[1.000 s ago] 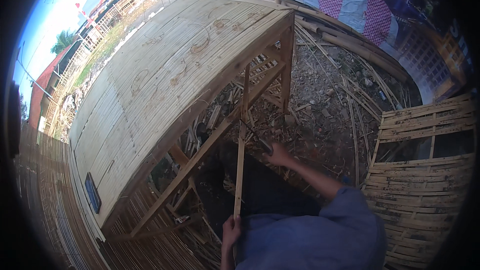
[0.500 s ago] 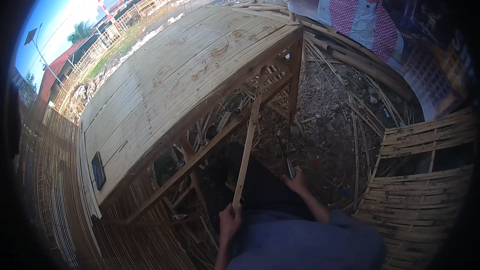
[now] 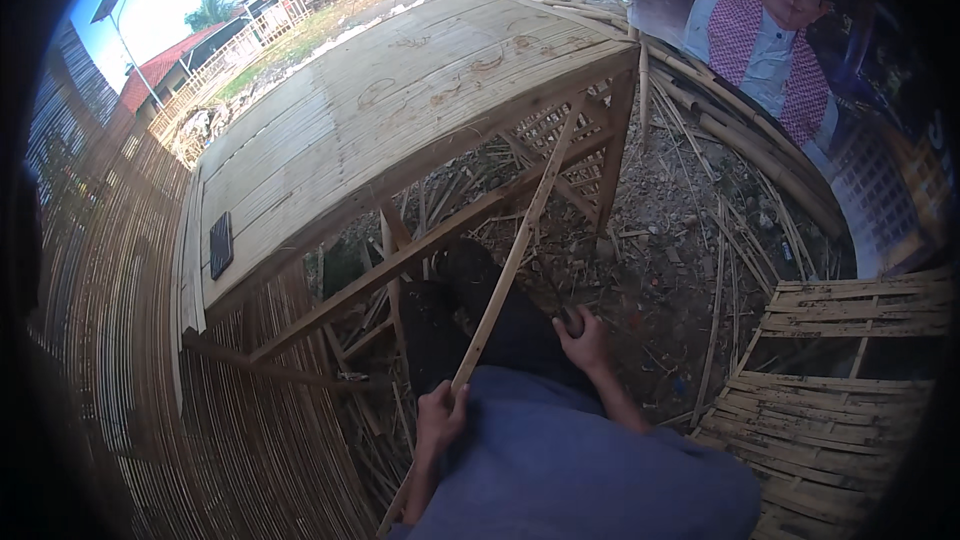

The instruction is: The person uses a knife to shave and smooth a thin strip of bamboo for furniture manufacturing.

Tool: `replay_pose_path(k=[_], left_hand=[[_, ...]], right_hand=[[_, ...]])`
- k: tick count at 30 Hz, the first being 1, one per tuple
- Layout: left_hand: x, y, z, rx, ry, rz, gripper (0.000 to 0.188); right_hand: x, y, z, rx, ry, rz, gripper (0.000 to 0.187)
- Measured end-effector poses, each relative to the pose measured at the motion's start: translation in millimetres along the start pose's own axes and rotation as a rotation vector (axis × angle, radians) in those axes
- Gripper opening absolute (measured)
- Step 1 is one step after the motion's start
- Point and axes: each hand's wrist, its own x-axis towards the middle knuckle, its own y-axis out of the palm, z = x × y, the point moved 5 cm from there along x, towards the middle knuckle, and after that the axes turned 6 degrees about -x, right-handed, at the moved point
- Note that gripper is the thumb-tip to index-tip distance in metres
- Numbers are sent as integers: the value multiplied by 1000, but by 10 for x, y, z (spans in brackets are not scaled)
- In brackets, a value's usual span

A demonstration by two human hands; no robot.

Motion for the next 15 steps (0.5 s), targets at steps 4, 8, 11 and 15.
replay_pose_path(k=[4,8,11,15], left_hand=[[-33,-58,12,-37,5,-17,34],[-59,-94,47,-59,-50,-15,32],[-51,-161,101,-36,-76,-11,32],[-61,-233,248,14,-95,21,31]], right_hand=[[-8,-41,390,33,-47,218,31],[-35,32,599,57,-58,280,36],[-51,165,551,76,-45,314,40],[-9,230,547,80,7,402,47]])
